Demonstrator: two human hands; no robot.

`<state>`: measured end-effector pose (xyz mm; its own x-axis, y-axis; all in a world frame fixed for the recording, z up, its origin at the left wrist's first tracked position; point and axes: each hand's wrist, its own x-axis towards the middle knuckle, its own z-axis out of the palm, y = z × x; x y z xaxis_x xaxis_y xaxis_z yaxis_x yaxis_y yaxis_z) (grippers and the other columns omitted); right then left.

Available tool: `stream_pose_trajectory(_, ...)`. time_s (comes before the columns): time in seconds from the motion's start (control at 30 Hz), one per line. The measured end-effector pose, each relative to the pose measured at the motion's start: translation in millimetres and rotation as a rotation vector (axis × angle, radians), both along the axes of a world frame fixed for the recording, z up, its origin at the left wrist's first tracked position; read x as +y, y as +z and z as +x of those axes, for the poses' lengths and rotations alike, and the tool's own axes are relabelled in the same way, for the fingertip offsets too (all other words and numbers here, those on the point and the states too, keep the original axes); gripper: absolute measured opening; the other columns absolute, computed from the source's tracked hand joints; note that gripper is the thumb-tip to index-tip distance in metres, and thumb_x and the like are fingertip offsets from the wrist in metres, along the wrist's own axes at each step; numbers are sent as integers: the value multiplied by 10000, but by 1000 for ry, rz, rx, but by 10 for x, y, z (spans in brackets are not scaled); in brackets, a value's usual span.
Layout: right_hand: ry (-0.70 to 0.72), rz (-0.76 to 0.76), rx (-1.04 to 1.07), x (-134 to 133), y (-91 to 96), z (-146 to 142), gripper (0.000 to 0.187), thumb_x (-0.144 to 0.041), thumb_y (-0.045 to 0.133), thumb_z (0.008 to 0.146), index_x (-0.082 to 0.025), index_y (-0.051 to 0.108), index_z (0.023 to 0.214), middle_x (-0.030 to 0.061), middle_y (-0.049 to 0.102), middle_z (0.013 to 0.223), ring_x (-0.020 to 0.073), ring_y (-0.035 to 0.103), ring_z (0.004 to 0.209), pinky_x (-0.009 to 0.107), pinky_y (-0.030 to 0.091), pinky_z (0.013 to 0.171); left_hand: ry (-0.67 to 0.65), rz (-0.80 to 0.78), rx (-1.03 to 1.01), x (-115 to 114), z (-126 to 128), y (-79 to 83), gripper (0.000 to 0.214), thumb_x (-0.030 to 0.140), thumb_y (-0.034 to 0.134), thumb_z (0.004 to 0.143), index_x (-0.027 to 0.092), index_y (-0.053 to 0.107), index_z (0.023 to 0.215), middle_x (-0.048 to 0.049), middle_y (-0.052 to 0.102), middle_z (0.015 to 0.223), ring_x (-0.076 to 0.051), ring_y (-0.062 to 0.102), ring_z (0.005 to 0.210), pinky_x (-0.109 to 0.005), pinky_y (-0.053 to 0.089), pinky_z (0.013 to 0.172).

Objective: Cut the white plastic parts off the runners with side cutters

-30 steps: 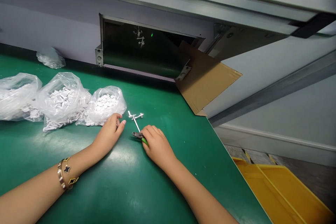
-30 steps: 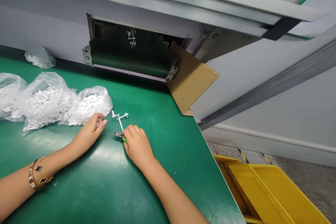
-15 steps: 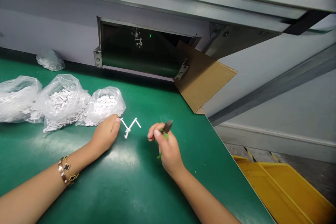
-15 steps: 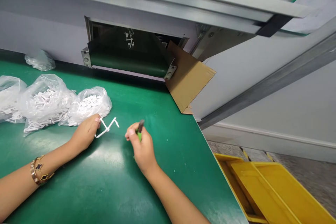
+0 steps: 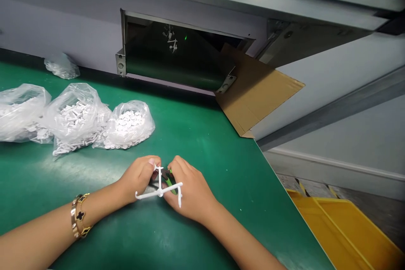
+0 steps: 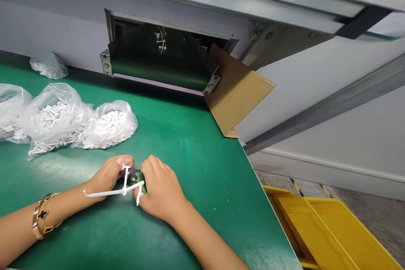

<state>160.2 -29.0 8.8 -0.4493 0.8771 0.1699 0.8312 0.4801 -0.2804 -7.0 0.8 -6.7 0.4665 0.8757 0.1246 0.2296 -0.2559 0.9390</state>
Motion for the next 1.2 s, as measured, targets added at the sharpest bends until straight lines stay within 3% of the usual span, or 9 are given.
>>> stream_pose_trajectory(0.33,10,-18,0,-5,-32,-13,103,-269,464,757,-208,380,755,29,484,782,161,419,665,267,296,556,-88,-155,-85,-28,-1,-13,415,414,175,878,185,335,571,29,326,541,-112,294,508,-243,250,493)
stream_pose_trajectory(0.57,33,-116,10,-1,13,-7,105,-244,462,744,-218,362,727,-5,491,695,141,422,594,245,258,513,-65,-331,-161,-39,45,-102,478,515,210,861,185,354,545,28,367,500,-97,342,434,-231,249,436)
stream_pose_trajectory(0.83,7,-154,-98,59,75,18,73,-227,477,752,-213,408,731,-3,551,679,149,494,588,247,225,507,-38,-379,-136,6,87,-109,500,548,224,829,188,364,512,23,365,476,-94,309,439,-234,260,443)
stream_pose_trajectory(1.0,-47,-194,-146,119,25,-8,39,-224,454,783,-207,445,749,4,587,695,143,520,577,248,215,501,65,-686,-185,34,118,-52,462,597,267,794,198,332,571,54,335,458,-60,185,367,-198,166,353)
stream_pose_trajectory(1.2,-205,-164,-204,178,-36,52,29,-219,439,783,-201,441,761,16,588,693,157,524,557,260,187,479,59,-891,-296,115,102,125,319,394,237,840,198,280,592,58,321,461,-54,105,365,-160,41,344)
